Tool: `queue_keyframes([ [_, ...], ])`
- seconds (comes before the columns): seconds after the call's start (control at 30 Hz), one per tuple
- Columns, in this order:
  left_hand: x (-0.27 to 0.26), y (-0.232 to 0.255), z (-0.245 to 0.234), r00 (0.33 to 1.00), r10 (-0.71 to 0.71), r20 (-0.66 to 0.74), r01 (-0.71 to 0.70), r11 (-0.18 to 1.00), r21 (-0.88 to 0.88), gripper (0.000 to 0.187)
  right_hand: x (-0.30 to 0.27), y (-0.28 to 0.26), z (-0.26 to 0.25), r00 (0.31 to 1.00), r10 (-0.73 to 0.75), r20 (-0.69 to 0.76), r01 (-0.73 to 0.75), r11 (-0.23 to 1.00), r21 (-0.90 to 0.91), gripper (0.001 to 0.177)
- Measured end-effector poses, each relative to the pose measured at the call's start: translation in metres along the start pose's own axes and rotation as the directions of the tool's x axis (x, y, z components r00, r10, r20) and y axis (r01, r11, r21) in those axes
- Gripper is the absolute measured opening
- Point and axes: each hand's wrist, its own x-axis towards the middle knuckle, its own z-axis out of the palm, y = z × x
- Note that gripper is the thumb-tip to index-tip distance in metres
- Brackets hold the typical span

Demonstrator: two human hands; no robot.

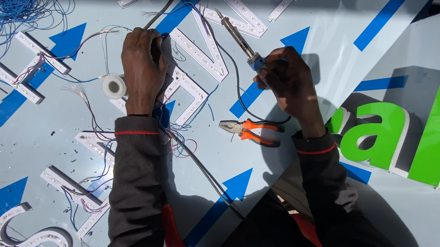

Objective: The person strips wire ends with pliers and solders them to LED strips mounted on large letter-shaped components. They repeatedly twist wires, apply solder with a soldering iron, and trim excess wire while working on a flat work surface.

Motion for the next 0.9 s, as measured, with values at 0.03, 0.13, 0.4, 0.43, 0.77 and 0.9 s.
queue_keyframes([
  [0.03,-0.001,0.001,0.001,1.0,-0.004,-0.003,0.004,1.0,0.0,0.006,0.006,-0.006,0.005,1.0,0.002,0.004,-0.001,1.0,-0.003,0.026],
  [0.13,-0.004,0.002,0.001,1.0,-0.029,0.007,0.03,1.0,-0.008,0.007,0.026,-0.004,0.012,0.98,0.001,0.198,-0.008,0.999,0.038,0.019],
  [0.4,-0.006,0.008,-0.002,0.996,-0.084,0.02,0.085,0.992,-0.09,0.01,0.054,0.004,0.001,0.881,-0.117,0.458,-0.157,0.842,0.517,0.052],
  [0.43,-0.004,0.008,-0.003,0.996,-0.09,0.018,0.091,0.992,-0.089,0.01,0.055,-0.002,0.004,0.879,-0.114,0.462,-0.162,0.842,0.515,0.052],
  [0.77,-0.006,0.01,-0.001,0.993,-0.103,0.06,0.105,0.993,-0.044,0.01,0.064,0.053,0.03,0.815,-0.58,-0.005,0.575,0.808,-0.125,0.022],
  [0.9,-0.006,0.005,0.001,0.991,-0.113,0.066,0.113,0.994,0.0,0.013,0.066,0.037,0.04,0.83,-0.555,-0.058,0.546,0.829,-0.116,0.029],
])
